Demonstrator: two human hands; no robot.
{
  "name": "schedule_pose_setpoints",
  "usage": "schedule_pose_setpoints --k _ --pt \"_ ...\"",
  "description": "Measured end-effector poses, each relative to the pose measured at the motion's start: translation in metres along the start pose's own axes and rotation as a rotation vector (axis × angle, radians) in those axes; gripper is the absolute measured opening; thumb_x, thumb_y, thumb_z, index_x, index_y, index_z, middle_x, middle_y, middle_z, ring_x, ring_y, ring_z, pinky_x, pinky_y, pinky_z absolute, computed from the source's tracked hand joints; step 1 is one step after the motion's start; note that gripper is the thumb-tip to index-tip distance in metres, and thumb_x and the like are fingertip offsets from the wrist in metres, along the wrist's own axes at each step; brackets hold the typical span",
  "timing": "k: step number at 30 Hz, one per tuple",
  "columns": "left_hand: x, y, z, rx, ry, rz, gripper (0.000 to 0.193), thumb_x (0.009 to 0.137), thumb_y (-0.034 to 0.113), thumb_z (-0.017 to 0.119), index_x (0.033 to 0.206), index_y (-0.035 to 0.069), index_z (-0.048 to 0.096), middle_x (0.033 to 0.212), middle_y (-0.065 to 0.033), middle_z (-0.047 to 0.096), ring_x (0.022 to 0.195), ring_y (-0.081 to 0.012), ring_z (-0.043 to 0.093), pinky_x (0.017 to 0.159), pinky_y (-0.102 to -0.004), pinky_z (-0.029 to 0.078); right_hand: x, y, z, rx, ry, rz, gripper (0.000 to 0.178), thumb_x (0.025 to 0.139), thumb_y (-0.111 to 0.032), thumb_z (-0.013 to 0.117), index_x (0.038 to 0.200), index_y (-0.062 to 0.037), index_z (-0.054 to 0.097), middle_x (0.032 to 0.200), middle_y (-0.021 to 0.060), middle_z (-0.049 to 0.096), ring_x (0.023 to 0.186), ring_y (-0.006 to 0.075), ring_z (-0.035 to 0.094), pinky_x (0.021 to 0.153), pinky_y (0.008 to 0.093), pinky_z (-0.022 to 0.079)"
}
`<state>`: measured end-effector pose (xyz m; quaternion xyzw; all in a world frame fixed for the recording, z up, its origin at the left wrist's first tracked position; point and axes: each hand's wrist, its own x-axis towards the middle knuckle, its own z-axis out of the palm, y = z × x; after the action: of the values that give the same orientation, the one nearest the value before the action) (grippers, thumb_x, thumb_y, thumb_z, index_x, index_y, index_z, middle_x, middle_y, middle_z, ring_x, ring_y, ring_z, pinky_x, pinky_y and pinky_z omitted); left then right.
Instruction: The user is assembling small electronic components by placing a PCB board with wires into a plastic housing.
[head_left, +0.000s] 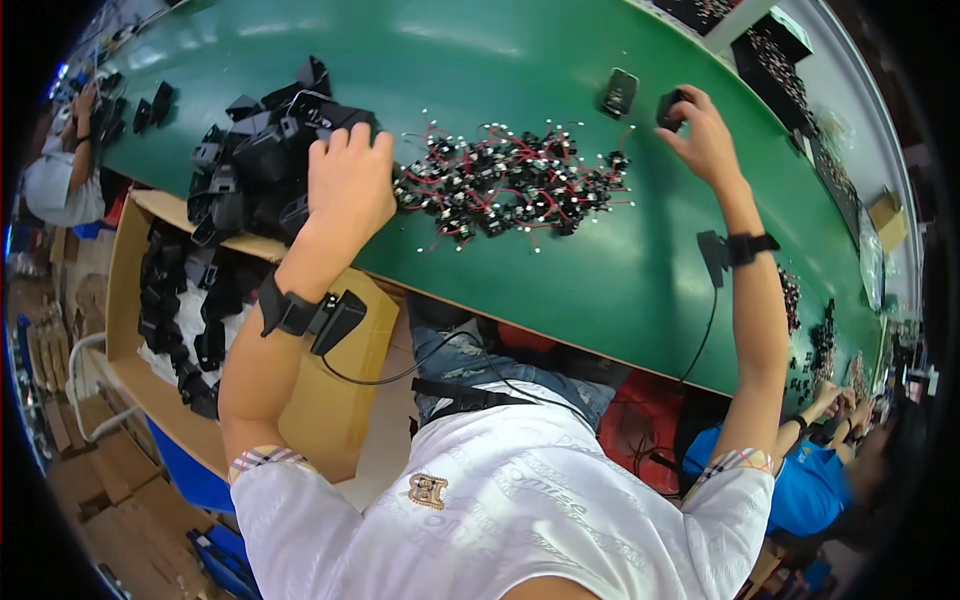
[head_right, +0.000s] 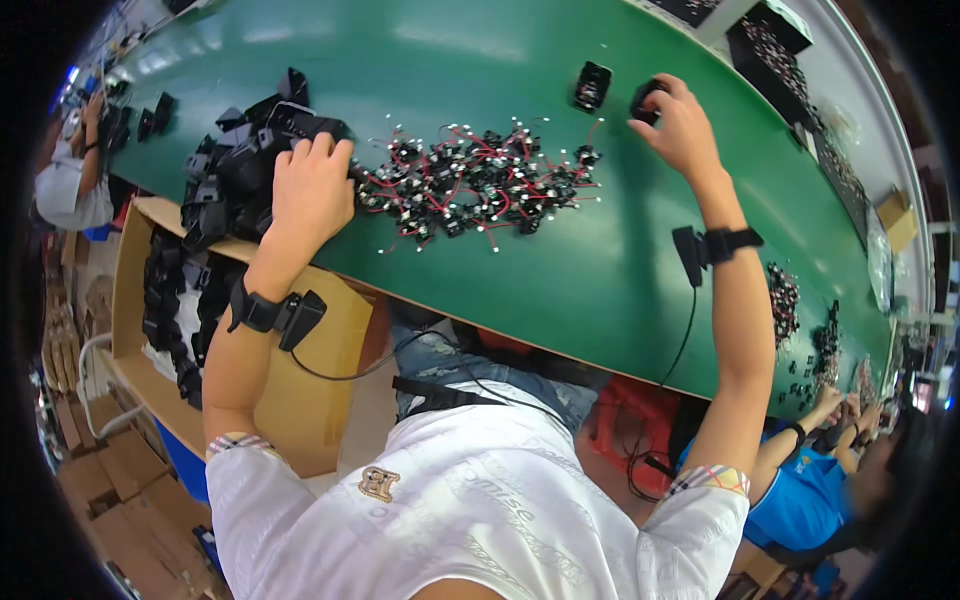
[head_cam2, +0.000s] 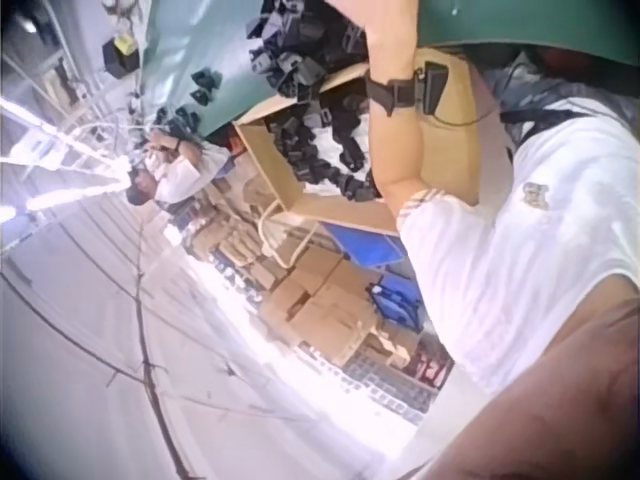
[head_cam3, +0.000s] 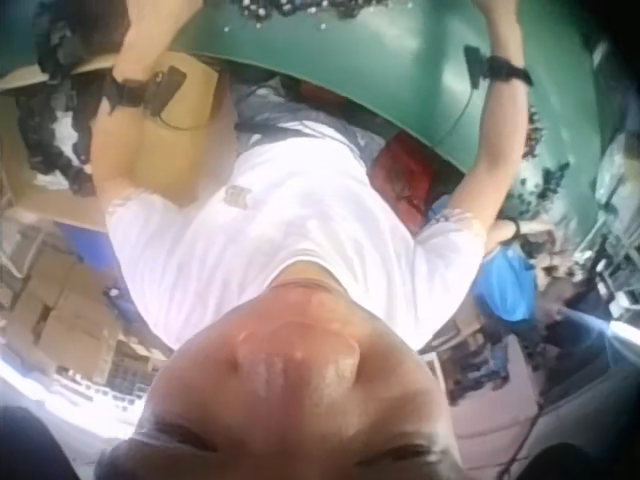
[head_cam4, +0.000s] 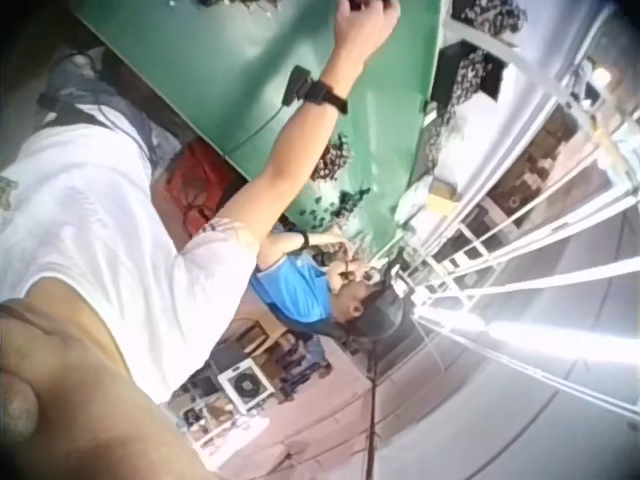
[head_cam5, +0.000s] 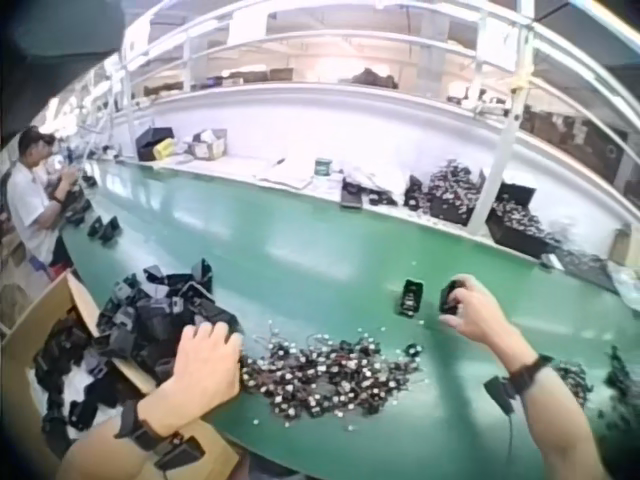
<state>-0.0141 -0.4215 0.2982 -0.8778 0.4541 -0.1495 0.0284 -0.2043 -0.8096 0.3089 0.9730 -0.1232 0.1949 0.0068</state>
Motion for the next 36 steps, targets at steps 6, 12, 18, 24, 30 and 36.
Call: schedule_pose_setpoints --k 6,12,18,24,30,36 --pt "-0.002 0.000 0.006 0.068 -0.077 0.039 0.031 0.066 0.009 0.066 0.096 0.011 0.059 0.090 -0.0071 0.055 0.091 -0.0256 0.053 0.078 -0.0392 0.040 0.017 -0.005 0.011 -0.015 -0.219 0.064 0.028 0.070 -0.019 0.073 0.087 -0.0009 0.061 0.124 0.0138 0.050 0.106 0.0324 0.053 0.087 0.0382 0.045" --pt "0.003 0.001 0.001 0.141 0.053 -0.020 0.035 0.066 0.018 0.073 0.096 0.011 0.058 0.092 -0.0062 0.055 0.092 -0.0241 0.053 0.085 -0.0398 0.039 0.010 0.001 0.009 -0.084 -0.266 -0.025 0.028 0.071 -0.022 0.071 0.090 -0.0039 0.061 0.127 0.0132 0.049 0.110 0.0317 0.051 0.092 0.0390 0.042" --pt "0.004 0.024 -0.030 -0.214 0.291 0.013 0.037 0.066 0.007 0.069 0.100 0.006 0.055 0.094 -0.0103 0.050 0.086 -0.0285 0.054 0.078 -0.0357 0.044 -0.008 -0.038 -0.012 0.157 0.127 0.006 0.030 0.071 -0.027 0.070 0.094 -0.0077 0.063 0.117 0.0113 0.057 0.102 0.0268 0.058 0.084 0.0369 0.047" --pt "-0.006 0.051 -0.028 -0.869 0.111 0.171 0.030 0.074 0.006 0.065 0.102 0.006 0.052 0.100 -0.0126 0.051 0.080 -0.0350 0.059 0.064 -0.0408 0.051 -0.022 -0.080 0.007 0.273 -0.223 0.326 0.034 0.072 -0.033 0.071 0.090 -0.0055 0.063 0.079 0.0065 0.066 0.068 0.0220 0.063 0.065 0.0351 0.050" --pt "-0.007 0.056 -0.023 -0.971 0.024 0.192 0.027 0.073 0.002 0.064 0.098 0.001 0.052 0.091 -0.0149 0.056 0.084 -0.0320 0.059 0.072 -0.0361 0.048 -0.030 -0.082 0.014 0.796 -0.255 0.458 0.024 0.074 -0.014 0.065 0.094 -0.0003 0.060 0.078 0.0047 0.063 0.069 0.0127 0.062 0.063 0.0266 0.049" --pt "-0.006 0.056 -0.023 -1.027 0.027 0.231 0.027 0.074 0.006 0.063 0.098 0.003 0.052 0.094 -0.0127 0.055 0.082 -0.0331 0.059 0.070 -0.0383 0.048 -0.045 -0.084 0.016 1.057 -0.167 0.344 0.026 0.077 -0.009 0.062 0.100 0.0018 0.056 0.084 0.0030 0.063 0.069 0.0058 0.056 0.062 0.0231 0.048"
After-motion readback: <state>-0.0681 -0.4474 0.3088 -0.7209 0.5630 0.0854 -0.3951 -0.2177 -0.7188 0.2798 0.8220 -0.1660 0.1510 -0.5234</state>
